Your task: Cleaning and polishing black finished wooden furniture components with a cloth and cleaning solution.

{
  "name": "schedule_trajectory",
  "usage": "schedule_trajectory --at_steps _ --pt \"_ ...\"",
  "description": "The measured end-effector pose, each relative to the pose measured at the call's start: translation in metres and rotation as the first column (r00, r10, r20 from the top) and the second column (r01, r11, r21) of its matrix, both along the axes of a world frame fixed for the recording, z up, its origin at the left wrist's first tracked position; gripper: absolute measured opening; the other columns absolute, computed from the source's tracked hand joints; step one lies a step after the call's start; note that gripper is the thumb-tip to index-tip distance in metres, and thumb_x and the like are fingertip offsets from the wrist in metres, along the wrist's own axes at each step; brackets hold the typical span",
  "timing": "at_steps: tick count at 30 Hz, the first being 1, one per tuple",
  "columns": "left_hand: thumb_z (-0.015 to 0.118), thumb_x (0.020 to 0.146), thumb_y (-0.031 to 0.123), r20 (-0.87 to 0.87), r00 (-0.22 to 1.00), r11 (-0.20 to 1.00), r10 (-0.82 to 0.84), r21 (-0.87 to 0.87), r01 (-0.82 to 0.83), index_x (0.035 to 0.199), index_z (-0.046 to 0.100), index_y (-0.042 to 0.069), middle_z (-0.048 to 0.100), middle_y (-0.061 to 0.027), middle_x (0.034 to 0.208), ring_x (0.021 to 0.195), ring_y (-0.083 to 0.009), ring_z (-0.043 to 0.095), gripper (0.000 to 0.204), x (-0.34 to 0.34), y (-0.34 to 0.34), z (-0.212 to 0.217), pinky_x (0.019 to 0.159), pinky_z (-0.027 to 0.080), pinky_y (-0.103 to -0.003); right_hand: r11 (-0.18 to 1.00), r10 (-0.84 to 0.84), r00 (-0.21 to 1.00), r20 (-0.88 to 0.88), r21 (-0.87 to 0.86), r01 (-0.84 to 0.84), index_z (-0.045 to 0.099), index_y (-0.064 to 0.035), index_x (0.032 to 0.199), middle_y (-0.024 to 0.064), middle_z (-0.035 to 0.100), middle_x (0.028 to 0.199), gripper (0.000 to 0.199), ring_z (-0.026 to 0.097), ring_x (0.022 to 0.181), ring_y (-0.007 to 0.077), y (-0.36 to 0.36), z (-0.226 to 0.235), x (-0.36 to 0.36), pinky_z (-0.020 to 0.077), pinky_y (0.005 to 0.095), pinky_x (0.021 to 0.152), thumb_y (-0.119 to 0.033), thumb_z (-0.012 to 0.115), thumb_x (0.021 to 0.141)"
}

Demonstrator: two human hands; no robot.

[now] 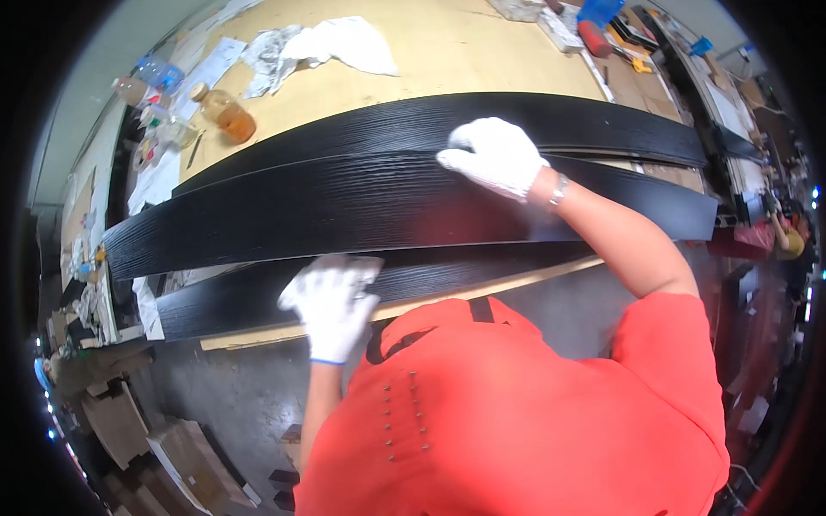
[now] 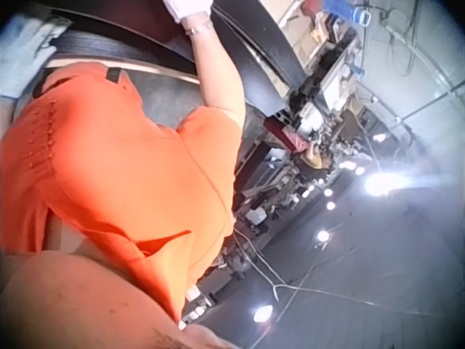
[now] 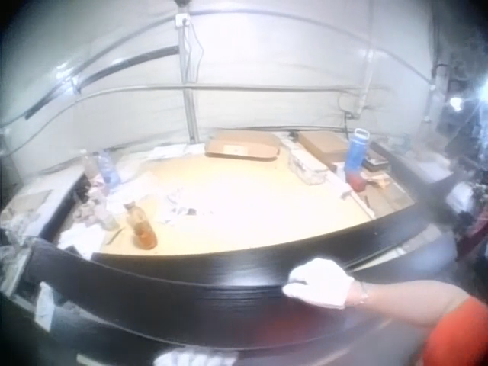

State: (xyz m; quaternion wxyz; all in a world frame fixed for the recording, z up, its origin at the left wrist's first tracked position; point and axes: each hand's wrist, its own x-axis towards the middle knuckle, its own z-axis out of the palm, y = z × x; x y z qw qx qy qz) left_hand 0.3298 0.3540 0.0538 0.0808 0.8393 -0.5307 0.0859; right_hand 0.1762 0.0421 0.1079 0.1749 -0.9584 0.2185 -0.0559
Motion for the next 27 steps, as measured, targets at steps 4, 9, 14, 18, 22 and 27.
schedule_trajectory --at_steps 4,9,14,18,22,27 --pt "0.067 0.086 0.016 -0.016 0.921 0.92 0.389 -0.049 -0.389 0.084 0.075 0.007 0.07 -0.0079 0.074 0.07 -0.0273 0.067 0.012 0.127 0.085 -0.048 0.068 0.053 -0.044 0.995 -0.039 0.998 -0.038 0.085 0.043 0.072 -0.0059 0.083 0.0173 0.068 0.08 0.036 0.065 0.081 0.0371 0.001 0.025 -0.014 0.0505 0.0463 0.074 -0.04 0.065 0.092" --pt "0.041 0.108 0.042 -0.258 0.318 0.319 0.912 -0.04 -0.947 0.129 0.071 0.007 0.072 -0.0148 0.127 0.113 -0.0346 0.07 0.051 0.257 0.253 -0.035 0.1 0.054 -0.041 0.997 -0.043 0.999 -0.006 0.061 0.044 0.07 -0.0057 0.079 0.0157 0.063 0.071 0.032 0.06 0.068 0.0343 -0.003 0.054 -0.028 0.0467 0.0418 0.065 -0.035 0.068 0.09" --pt "0.063 0.087 0.023 0.102 0.992 0.984 0.078 -0.167 -0.06 0.08 0.07 0.009 0.067 -0.0179 0.09 0.085 -0.0405 0.062 0.017 0.022 -0.004 -0.065 0.077 0.04 -0.057 0.996 0.015 1.0 0.021 -0.088 -0.013 0.072 -0.0029 0.096 0.0135 0.069 0.089 0.035 0.066 0.085 0.0322 -0.01 0.073 -0.036 0.0523 0.0391 0.082 -0.037 0.064 0.097" --pt "0.064 0.093 0.016 -0.512 0.409 0.655 -0.755 -0.566 0.5 0.087 0.075 0.006 0.069 -0.0122 0.077 0.07 -0.0299 0.066 0.016 -0.078 -0.065 -0.008 0.071 0.051 -0.046 0.995 0.017 0.992 0.126 -0.097 -0.005 0.076 -0.0053 0.101 0.0171 0.073 0.099 0.053 0.068 0.097 0.0362 -0.012 0.086 -0.024 0.0525 0.0452 0.088 -0.055 0.058 0.096" --pt "0.062 0.088 0.001 -0.558 0.779 0.928 -0.286 -0.365 0.078 0.111 0.073 0.003 0.073 -0.0143 0.095 0.083 -0.0314 0.069 0.025 -0.047 -0.074 -0.038 0.08 0.055 -0.044 0.994 -0.054 0.996 0.077 -0.09 0.061 0.079 -0.0091 0.094 0.0163 0.075 0.093 0.049 0.071 0.091 0.0361 -0.019 0.099 -0.051 0.0549 0.0457 0.081 -0.055 0.061 0.091" --pt "0.057 0.092 0.011 -0.187 0.78 0.802 -0.597 -0.174 0.571 0.124 0.069 0.009 0.071 -0.0156 0.106 0.094 -0.0392 0.069 0.034 -0.211 -0.173 -0.028 0.081 0.054 -0.048 0.997 -0.072 0.997 0.035 -0.013 0.073 0.08 -0.0089 0.087 0.0165 0.075 0.085 0.047 0.072 0.083 0.037 -0.049 0.085 -0.093 0.0561 0.0466 0.075 -0.052 0.063 0.089"
